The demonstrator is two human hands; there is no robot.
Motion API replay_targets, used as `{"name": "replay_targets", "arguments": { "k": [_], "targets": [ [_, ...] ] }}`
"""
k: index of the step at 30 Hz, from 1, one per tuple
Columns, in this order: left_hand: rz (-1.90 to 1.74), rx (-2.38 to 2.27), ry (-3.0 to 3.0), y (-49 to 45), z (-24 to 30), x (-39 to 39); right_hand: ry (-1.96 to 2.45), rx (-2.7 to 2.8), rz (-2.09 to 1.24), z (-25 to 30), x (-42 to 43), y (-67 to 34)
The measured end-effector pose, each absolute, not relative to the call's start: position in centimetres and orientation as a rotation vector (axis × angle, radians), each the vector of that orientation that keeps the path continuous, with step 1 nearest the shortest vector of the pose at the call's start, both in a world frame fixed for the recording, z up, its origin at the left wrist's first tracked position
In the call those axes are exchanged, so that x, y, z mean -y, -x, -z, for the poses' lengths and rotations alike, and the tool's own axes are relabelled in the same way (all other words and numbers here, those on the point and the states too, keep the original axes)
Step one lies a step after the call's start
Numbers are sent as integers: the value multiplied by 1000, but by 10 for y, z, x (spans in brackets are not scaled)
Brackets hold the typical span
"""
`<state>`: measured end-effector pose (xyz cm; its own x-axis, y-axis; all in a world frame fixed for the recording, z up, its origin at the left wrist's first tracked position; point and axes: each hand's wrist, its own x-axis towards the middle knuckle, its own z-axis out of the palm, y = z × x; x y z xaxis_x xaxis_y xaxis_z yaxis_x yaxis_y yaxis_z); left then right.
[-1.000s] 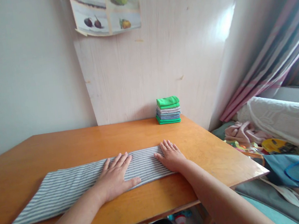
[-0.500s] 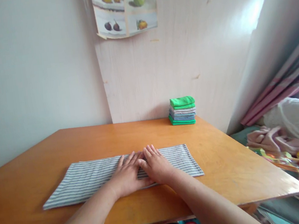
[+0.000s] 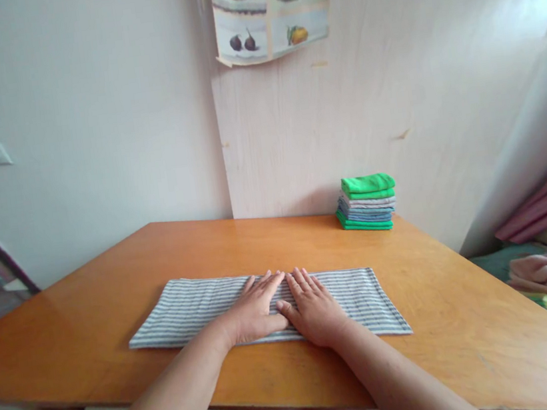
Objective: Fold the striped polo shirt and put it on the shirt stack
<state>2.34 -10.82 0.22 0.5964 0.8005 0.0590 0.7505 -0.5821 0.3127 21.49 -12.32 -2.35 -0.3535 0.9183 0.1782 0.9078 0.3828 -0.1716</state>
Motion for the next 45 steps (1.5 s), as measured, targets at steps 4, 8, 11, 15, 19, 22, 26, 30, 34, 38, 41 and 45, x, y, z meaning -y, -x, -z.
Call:
{"name": "replay_targets", "arguments": {
  "k": [4,8,11,15,19,22,26,30,34,38,41,45],
  "targets": [
    [-448,-1265,-2522,-21,-7,110,1631,2403,-1,31,122,-216],
    [-487,-1310,-2502,-8,-12,111,1630,2415,46,35,121,-217],
    [-392,-1447,-2518,11,-12,112,1617,2426,71,34,122,-216],
    [-177,-1557,-2525,32,-6,114,1611,2441,84,32,124,-214],
    [-159,-1581,-2553,35,-1,116,1624,2428,63,32,123,-215],
    [-185,-1592,-2554,33,0,117,1659,2429,1,28,121,-215],
    [-231,-1581,-2576,34,3,116,1674,2410,-14,11,117,-203],
    [-287,-1584,-2583,35,6,116,1493,2441,23,-2,114,-177],
    [-231,-1575,-2587,36,2,117,1400,2528,2,8,114,-161],
    [-183,-1562,-2574,36,0,117,1402,2541,28,22,115,-163],
    [-232,-1537,-2561,37,3,114,1387,2523,65,26,115,-165],
    [-379,-1494,-2507,48,4,109,1386,2512,85,27,114,-165]
  ]
}}
